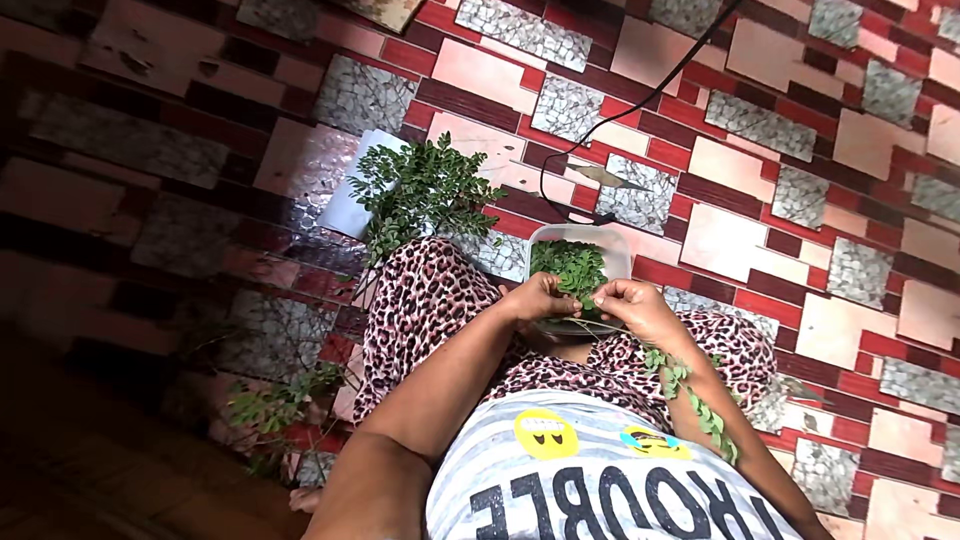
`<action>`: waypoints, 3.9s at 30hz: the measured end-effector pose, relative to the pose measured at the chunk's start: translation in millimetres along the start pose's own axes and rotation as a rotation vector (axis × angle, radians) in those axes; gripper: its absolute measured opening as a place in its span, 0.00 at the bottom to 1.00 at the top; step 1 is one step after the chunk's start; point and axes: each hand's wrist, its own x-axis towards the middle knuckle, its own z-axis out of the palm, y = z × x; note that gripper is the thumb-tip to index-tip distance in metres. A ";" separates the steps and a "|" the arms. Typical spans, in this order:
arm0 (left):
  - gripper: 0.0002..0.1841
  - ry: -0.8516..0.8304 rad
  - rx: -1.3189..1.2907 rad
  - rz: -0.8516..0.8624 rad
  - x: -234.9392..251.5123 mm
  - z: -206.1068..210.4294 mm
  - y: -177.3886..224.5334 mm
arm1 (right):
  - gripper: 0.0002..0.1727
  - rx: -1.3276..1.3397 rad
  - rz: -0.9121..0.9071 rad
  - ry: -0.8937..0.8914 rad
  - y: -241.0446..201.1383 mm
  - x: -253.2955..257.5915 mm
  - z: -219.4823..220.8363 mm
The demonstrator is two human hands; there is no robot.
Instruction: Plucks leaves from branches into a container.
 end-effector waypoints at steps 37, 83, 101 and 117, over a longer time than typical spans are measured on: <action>0.04 0.018 0.017 -0.043 0.6 1.8 3.8 | 0.08 -0.172 -0.032 -0.030 -7.8 1.3 -0.4; 0.05 0.117 0.239 0.083 -14.6 11.6 -2.0 | 0.02 -0.157 -0.112 0.058 -6.5 2.9 26.2; 0.02 0.074 0.121 0.092 -13.9 9.0 -3.2 | 0.07 0.139 0.088 0.055 -9.1 9.2 24.3; 0.00 0.126 0.106 0.075 -13.8 10.3 -3.0 | 0.12 -0.347 -0.302 0.149 -6.0 -2.8 33.6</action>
